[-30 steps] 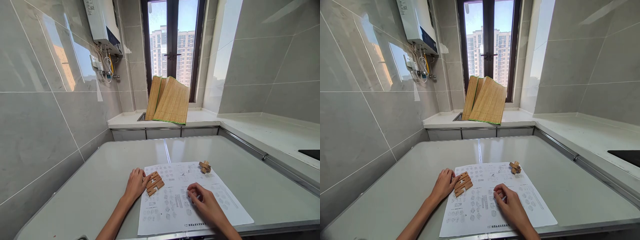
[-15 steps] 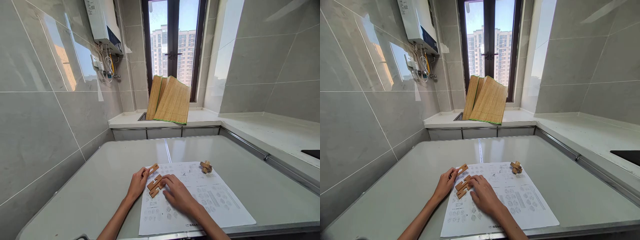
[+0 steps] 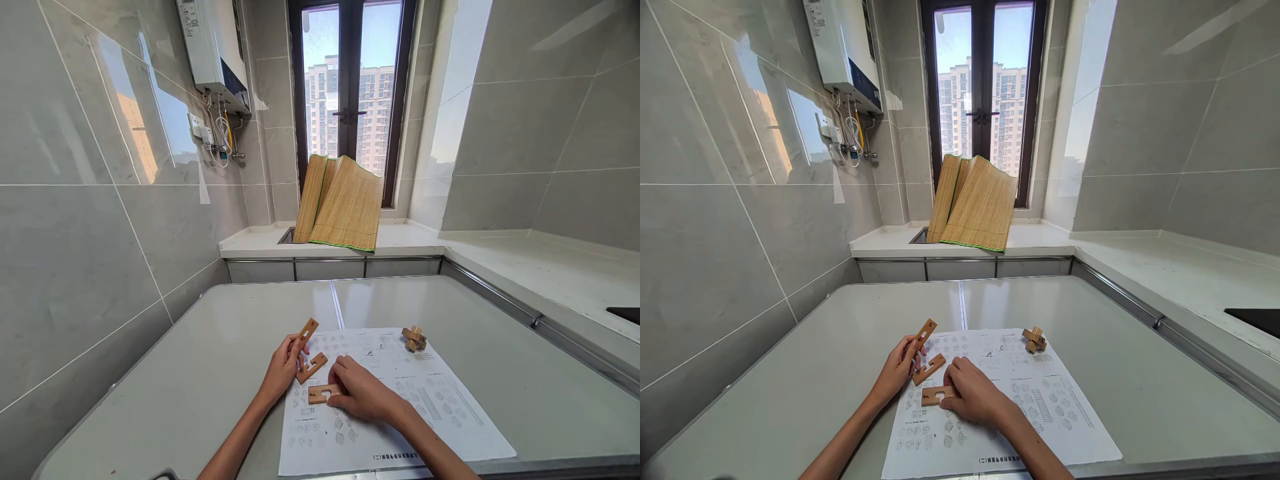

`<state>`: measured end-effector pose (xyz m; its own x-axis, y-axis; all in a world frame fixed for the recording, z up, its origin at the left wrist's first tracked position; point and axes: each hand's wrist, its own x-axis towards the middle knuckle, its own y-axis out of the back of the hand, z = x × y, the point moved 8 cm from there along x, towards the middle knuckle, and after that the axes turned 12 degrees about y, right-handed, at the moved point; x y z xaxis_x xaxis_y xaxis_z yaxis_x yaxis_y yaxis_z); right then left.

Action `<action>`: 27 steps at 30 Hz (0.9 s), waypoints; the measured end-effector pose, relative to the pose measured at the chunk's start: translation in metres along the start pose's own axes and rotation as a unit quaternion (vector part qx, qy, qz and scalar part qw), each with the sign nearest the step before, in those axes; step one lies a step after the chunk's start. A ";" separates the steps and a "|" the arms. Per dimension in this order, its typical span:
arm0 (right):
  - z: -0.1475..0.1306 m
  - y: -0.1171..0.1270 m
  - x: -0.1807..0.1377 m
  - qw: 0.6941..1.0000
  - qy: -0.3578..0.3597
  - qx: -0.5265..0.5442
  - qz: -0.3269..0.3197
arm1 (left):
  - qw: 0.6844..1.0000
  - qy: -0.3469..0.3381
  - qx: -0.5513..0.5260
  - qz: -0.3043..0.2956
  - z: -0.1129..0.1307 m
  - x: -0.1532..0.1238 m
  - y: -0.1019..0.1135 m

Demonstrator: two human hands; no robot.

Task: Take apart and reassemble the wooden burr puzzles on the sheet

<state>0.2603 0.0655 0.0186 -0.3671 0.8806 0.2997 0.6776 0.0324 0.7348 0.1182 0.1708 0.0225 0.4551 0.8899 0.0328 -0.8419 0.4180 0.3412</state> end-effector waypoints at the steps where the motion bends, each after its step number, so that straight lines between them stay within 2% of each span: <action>1: 0.001 0.001 -0.002 1.000 -0.001 0.007 0.001 | 1.000 0.001 -0.005 0.001 0.001 0.000 -0.002; 5: 0.008 0.010 -0.005 0.999 -0.013 0.022 0.028 | 1.000 -0.008 -0.023 0.010 0.011 0.000 -0.010; 7: 0.017 0.017 -0.006 0.994 -0.035 0.079 0.066 | 1.000 -0.013 -0.023 0.013 0.015 0.000 -0.017; 11: 0.036 0.026 -0.003 0.949 -0.055 0.256 0.175 | 0.999 -0.021 -0.031 0.013 0.020 0.006 -0.038; 14: 0.050 0.025 0.000 0.920 -0.065 0.314 0.226 | 0.998 -0.060 -0.026 0.007 0.026 0.011 -0.054; 19: 0.065 0.022 -0.004 0.919 -0.089 0.282 0.260 | 0.995 -0.094 0.023 0.005 0.032 0.010 -0.066; 27: 0.066 0.015 -0.006 0.933 -0.087 0.245 0.247 | 0.984 -0.119 0.127 0.026 0.036 -0.001 -0.054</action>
<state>0.3152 0.0919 -0.0123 0.1479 0.9077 0.3928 0.9626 -0.2233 0.1534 0.1736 0.1407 0.0376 0.4939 0.8279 0.2659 -0.7804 0.2871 0.5555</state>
